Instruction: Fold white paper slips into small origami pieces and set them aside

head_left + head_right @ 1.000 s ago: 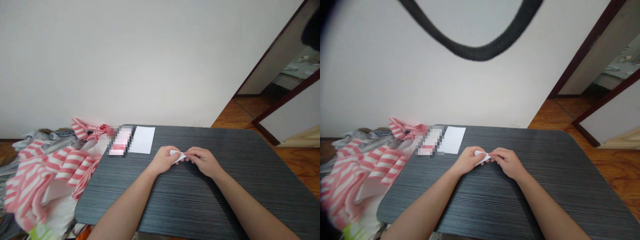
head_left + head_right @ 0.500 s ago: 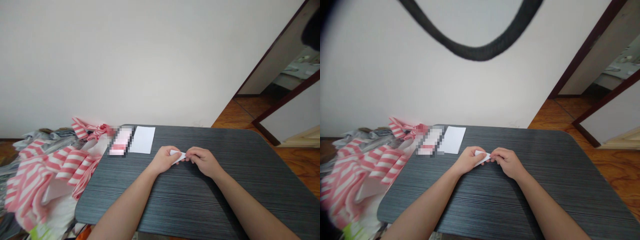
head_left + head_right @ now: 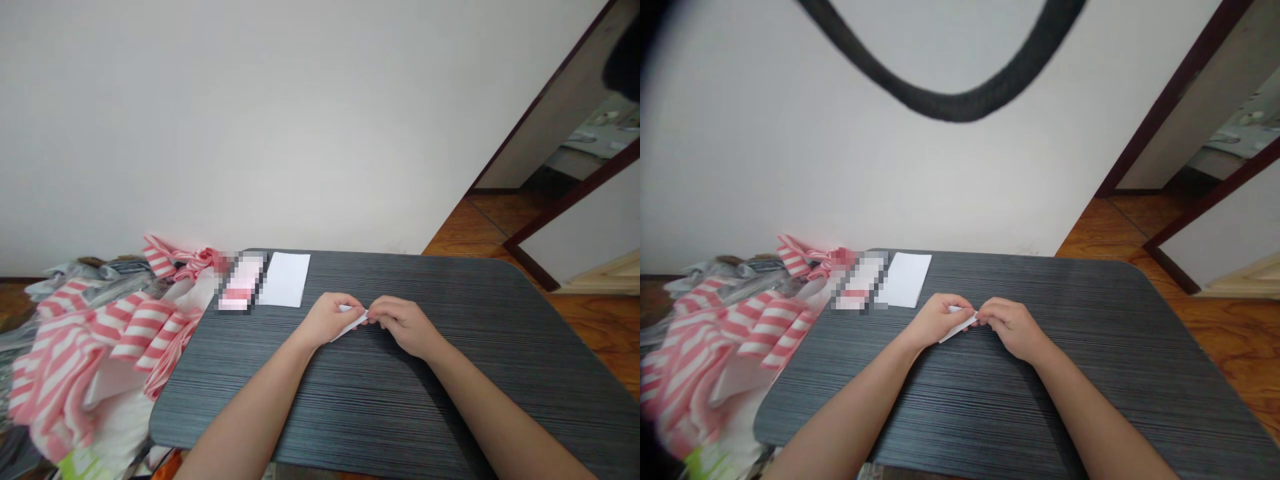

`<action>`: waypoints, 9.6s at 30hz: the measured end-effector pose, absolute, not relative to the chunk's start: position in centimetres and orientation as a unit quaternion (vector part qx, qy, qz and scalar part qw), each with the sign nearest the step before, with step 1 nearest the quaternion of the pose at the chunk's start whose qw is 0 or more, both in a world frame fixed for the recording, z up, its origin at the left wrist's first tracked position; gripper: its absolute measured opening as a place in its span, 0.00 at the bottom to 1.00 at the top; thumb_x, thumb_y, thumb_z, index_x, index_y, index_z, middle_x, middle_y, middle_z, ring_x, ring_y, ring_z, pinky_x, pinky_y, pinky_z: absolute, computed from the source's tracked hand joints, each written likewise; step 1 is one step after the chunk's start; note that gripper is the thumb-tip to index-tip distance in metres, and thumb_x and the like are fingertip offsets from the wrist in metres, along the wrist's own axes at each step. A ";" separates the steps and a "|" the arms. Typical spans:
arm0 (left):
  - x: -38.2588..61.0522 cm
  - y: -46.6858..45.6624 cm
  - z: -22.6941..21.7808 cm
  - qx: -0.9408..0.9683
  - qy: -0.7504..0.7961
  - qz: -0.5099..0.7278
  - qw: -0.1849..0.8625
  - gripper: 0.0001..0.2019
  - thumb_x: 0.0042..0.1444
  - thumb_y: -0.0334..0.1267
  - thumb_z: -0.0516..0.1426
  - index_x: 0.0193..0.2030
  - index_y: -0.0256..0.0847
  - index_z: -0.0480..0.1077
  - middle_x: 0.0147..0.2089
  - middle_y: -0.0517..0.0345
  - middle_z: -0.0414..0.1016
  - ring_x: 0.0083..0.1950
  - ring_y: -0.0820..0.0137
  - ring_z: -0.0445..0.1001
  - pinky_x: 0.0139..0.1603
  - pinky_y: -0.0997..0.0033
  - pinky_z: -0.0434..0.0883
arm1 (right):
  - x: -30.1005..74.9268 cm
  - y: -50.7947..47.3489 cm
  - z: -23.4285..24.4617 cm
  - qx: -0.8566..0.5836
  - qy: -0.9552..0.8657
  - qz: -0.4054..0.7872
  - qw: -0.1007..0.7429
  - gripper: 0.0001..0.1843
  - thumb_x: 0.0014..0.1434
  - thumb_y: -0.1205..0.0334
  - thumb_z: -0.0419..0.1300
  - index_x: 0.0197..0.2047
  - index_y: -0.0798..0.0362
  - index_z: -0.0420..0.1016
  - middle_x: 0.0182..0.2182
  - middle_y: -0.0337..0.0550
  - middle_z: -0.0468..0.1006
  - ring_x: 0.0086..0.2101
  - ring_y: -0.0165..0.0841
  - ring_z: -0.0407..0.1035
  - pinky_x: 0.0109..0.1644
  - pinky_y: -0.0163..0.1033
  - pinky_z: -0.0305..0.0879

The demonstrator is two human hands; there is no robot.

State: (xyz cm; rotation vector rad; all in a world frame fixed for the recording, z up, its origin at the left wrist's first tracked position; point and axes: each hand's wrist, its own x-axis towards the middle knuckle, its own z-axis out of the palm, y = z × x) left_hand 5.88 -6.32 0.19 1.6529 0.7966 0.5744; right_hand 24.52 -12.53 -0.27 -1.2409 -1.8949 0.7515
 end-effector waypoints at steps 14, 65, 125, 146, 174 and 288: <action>6.0 -6.6 0.3 0.718 0.350 0.239 0.552 0.13 0.53 0.42 0.53 0.33 0.35 0.75 0.31 0.53 0.77 0.32 0.70 0.72 0.31 0.75 0.66 | 24.1 -12.5 -0.2 -0.575 -0.682 0.315 0.324 0.10 0.59 0.63 0.51 0.28 0.53 0.71 0.23 0.38 0.74 0.23 0.28 0.67 0.27 0.32 0.61; 5.9 -6.3 0.0 0.646 0.307 0.253 0.652 0.21 0.56 0.50 0.50 0.36 0.32 0.72 0.35 0.49 0.77 0.26 0.74 0.71 0.28 0.76 0.66 | 25.0 -12.0 -1.1 -0.576 -0.605 0.376 0.402 0.09 0.60 0.58 0.52 0.33 0.53 0.69 0.26 0.39 0.72 0.25 0.28 0.66 0.33 0.35 0.61; 6.4 -6.5 -1.4 0.655 0.333 0.304 0.606 0.13 0.56 0.43 0.51 0.44 0.37 0.64 0.20 0.62 0.70 0.19 0.77 0.67 0.21 0.80 0.64 | 24.9 -11.8 -2.0 -0.565 -0.576 0.361 0.467 0.10 0.56 0.56 0.57 0.39 0.52 0.68 0.38 0.45 0.73 0.32 0.31 0.67 0.27 0.34 0.63; 6.1 -6.5 -0.9 0.696 0.358 0.249 0.571 0.19 0.57 0.48 0.49 0.40 0.36 0.72 0.19 0.60 0.70 0.18 0.77 0.65 0.21 0.80 0.59 | 24.9 -12.2 -1.3 -0.559 -0.603 0.270 0.500 0.04 0.58 0.61 0.56 0.36 0.51 0.69 0.40 0.46 0.74 0.32 0.33 0.70 0.35 0.39 0.67; 6.3 -6.8 0.1 0.738 0.342 0.265 0.519 0.18 0.57 0.48 0.50 0.45 0.40 0.74 0.21 0.61 0.68 0.22 0.77 0.64 0.25 0.78 0.62 | 24.9 -11.9 -1.0 -0.557 -0.666 0.279 0.410 0.05 0.57 0.63 0.56 0.35 0.51 0.74 0.44 0.45 0.69 0.38 0.33 0.67 0.35 0.37 0.66; 6.4 -6.7 -0.5 0.638 0.301 0.270 0.656 0.13 0.55 0.43 0.53 0.36 0.33 0.71 0.34 0.49 0.76 0.27 0.74 0.72 0.29 0.75 0.68 | 24.4 -12.3 -1.0 -0.512 -0.618 0.388 0.454 0.06 0.58 0.63 0.56 0.36 0.53 0.74 0.28 0.40 0.72 0.26 0.28 0.64 0.31 0.34 0.61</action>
